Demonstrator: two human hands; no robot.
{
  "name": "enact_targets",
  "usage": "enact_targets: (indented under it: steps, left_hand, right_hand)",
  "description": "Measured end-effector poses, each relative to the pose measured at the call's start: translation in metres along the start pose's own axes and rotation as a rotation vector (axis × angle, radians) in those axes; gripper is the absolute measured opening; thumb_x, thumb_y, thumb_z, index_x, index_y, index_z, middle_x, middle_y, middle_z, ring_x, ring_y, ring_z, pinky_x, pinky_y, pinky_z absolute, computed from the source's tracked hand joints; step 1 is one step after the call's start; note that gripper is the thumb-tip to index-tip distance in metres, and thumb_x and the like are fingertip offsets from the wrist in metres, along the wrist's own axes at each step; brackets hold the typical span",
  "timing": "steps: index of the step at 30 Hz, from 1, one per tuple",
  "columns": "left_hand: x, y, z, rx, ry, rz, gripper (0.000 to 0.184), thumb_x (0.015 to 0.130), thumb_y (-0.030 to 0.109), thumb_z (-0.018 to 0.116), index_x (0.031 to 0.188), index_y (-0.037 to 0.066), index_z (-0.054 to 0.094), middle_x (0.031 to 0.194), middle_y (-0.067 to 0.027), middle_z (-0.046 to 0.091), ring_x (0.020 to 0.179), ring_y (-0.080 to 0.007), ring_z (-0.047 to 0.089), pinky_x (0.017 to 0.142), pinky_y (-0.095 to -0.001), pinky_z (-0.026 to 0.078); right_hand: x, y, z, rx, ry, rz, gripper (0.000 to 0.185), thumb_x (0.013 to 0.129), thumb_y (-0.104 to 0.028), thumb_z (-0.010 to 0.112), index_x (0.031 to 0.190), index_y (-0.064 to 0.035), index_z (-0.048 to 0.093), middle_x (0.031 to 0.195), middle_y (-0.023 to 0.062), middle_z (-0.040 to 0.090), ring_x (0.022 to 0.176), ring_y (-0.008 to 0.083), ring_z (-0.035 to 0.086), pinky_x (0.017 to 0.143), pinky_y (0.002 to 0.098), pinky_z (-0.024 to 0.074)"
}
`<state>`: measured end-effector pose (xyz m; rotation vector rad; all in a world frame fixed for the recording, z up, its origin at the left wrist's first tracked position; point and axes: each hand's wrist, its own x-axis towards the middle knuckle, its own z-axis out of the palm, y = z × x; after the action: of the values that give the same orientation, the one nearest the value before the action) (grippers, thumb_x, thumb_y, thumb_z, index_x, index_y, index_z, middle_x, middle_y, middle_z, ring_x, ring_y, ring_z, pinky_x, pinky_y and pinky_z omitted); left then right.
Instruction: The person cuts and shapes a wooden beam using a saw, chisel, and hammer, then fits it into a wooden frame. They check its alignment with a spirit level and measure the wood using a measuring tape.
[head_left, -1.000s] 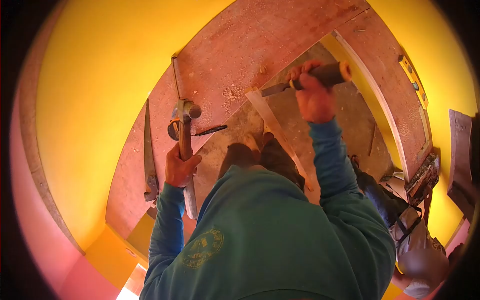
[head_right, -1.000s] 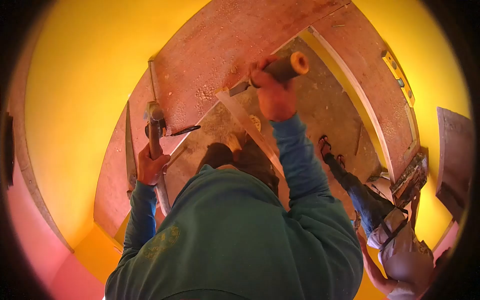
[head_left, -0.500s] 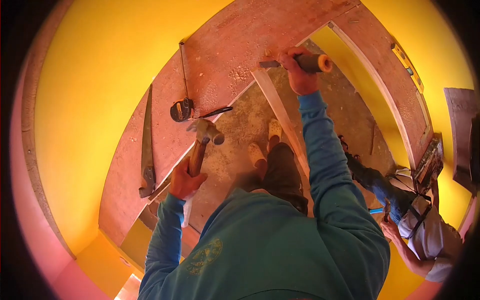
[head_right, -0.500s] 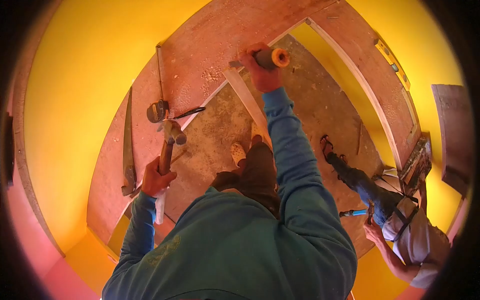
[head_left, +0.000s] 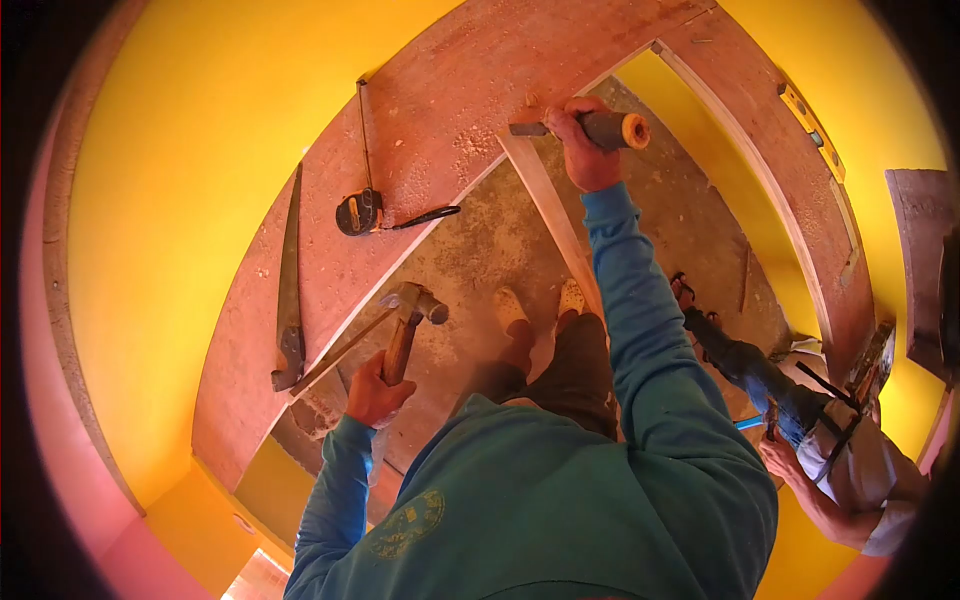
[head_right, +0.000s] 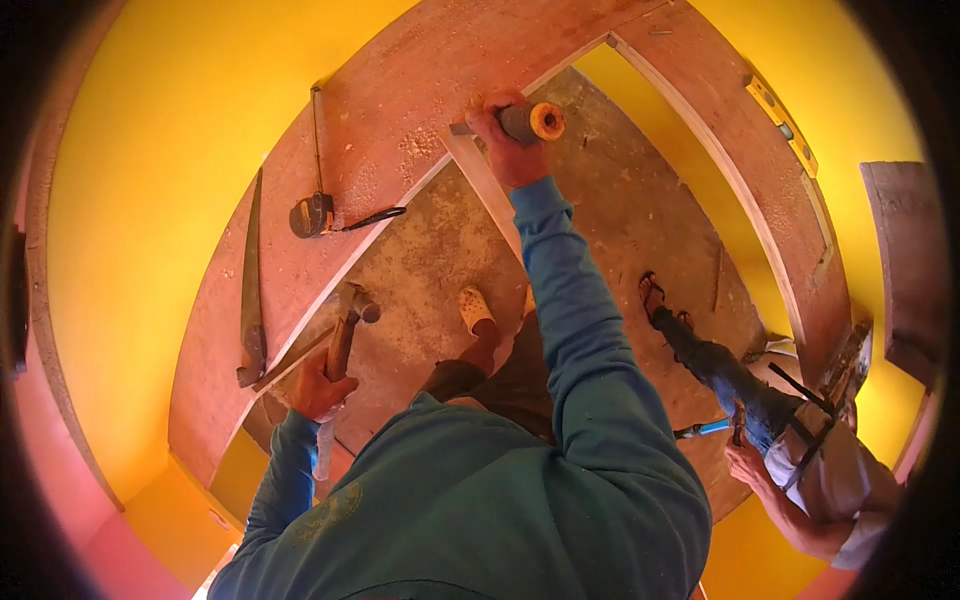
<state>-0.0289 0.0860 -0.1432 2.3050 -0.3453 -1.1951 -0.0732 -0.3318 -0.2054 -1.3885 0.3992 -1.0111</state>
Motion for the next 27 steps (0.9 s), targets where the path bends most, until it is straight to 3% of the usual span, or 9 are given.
enact_targets:
  steps: [7, 10, 12, 13, 16, 19, 23, 27]
  left_hand:
    - [-0.012, 0.010, 0.007, 0.129, 0.004, 0.062, 0.031, 0.061, 0.022, 0.069, 0.077, 0.001, 0.052, 0.060, -0.0071, 0.043, 0.057, -0.0164, 0.043, 0.052, -0.0341, 0.039]
    - [-0.018, 0.015, 0.010, 0.108, 0.007, 0.034, 0.029, 0.061, 0.019, 0.070, 0.075, 0.004, 0.050, 0.061, -0.0007, 0.039, 0.058, -0.0135, 0.040, 0.051, -0.0326, 0.035]
    - [-0.019, 0.016, 0.011, 0.121, 0.013, 0.048, 0.029, 0.061, 0.018, 0.070, 0.075, 0.003, 0.050, 0.061, -0.0012, 0.039, 0.057, -0.0135, 0.039, 0.051, -0.0328, 0.035]
    - [-0.020, 0.017, 0.011, 0.128, 0.015, 0.054, 0.029, 0.061, 0.018, 0.070, 0.075, 0.003, 0.050, 0.062, -0.0015, 0.039, 0.057, -0.0135, 0.039, 0.051, -0.0329, 0.035]
    - [-0.022, 0.025, 0.011, 0.110, -0.016, -0.012, 0.029, 0.062, 0.019, 0.068, 0.078, 0.000, 0.053, 0.061, -0.0085, 0.047, 0.059, -0.0158, 0.049, 0.054, -0.0354, 0.041]
    - [-0.023, 0.031, 0.013, 0.161, 0.006, 0.028, 0.029, 0.063, 0.019, 0.068, 0.078, 0.000, 0.053, 0.061, -0.0117, 0.049, 0.055, -0.0200, 0.051, 0.053, -0.0358, 0.042]
    - [-0.023, 0.035, 0.014, 0.259, 0.054, 0.242, 0.031, 0.065, 0.020, 0.069, 0.085, 0.002, 0.054, 0.062, -0.0158, 0.052, 0.054, -0.0278, 0.053, 0.053, -0.0384, 0.043]
    - [-0.040, 0.104, 0.011, 0.268, 0.022, 0.472, 0.036, 0.068, 0.020, 0.071, 0.096, 0.004, 0.054, 0.070, -0.0160, 0.055, 0.063, -0.0328, 0.056, 0.057, -0.0396, 0.044]
  right_hand:
    - [0.001, -0.001, 0.001, -0.012, 0.009, -0.048, 0.012, 0.085, -0.002, 0.062, 0.084, -0.0040, 0.050, 0.081, 0.0058, 0.058, 0.077, 0.0124, 0.058, 0.068, 0.0271, 0.0499]
    - [0.000, 0.003, -0.001, 0.000, 0.012, -0.032, 0.012, 0.085, -0.002, 0.063, 0.084, -0.0035, 0.051, 0.081, 0.0064, 0.058, 0.078, 0.0130, 0.059, 0.068, 0.0272, 0.0501]
    - [-0.002, 0.003, 0.001, 0.059, 0.023, 0.001, 0.013, 0.084, -0.002, 0.064, 0.083, -0.0033, 0.051, 0.081, 0.0066, 0.059, 0.079, 0.0132, 0.060, 0.068, 0.0273, 0.0502]
    - [-0.002, 0.006, -0.001, -0.068, 0.005, -0.081, 0.013, 0.084, -0.002, 0.064, 0.083, -0.0033, 0.051, 0.081, 0.0062, 0.058, 0.079, 0.0129, 0.059, 0.068, 0.0272, 0.0499]
    - [0.001, 0.005, -0.003, -0.229, -0.035, -0.174, 0.014, 0.083, -0.002, 0.065, 0.082, -0.0035, 0.051, 0.081, 0.0049, 0.057, 0.077, 0.0119, 0.056, 0.068, 0.0271, 0.0489]
    - [0.000, -0.005, -0.001, -0.035, -0.069, -0.028, 0.015, 0.083, -0.002, 0.065, 0.080, -0.0039, 0.051, 0.081, 0.0032, 0.055, 0.076, 0.0108, 0.053, 0.067, 0.0274, 0.0473]
    - [-0.004, -0.010, 0.001, -0.024, -0.110, -0.025, 0.016, 0.083, -0.002, 0.065, 0.080, -0.0049, 0.049, 0.081, 0.0023, 0.054, 0.075, 0.0104, 0.050, 0.066, 0.0269, 0.0449]
    - [-0.012, 0.004, -0.006, -0.079, -0.127, -0.137, 0.016, 0.079, 0.004, 0.065, 0.080, -0.0052, 0.051, 0.077, 0.0014, 0.055, 0.072, 0.0084, 0.051, 0.065, 0.0251, 0.0458]
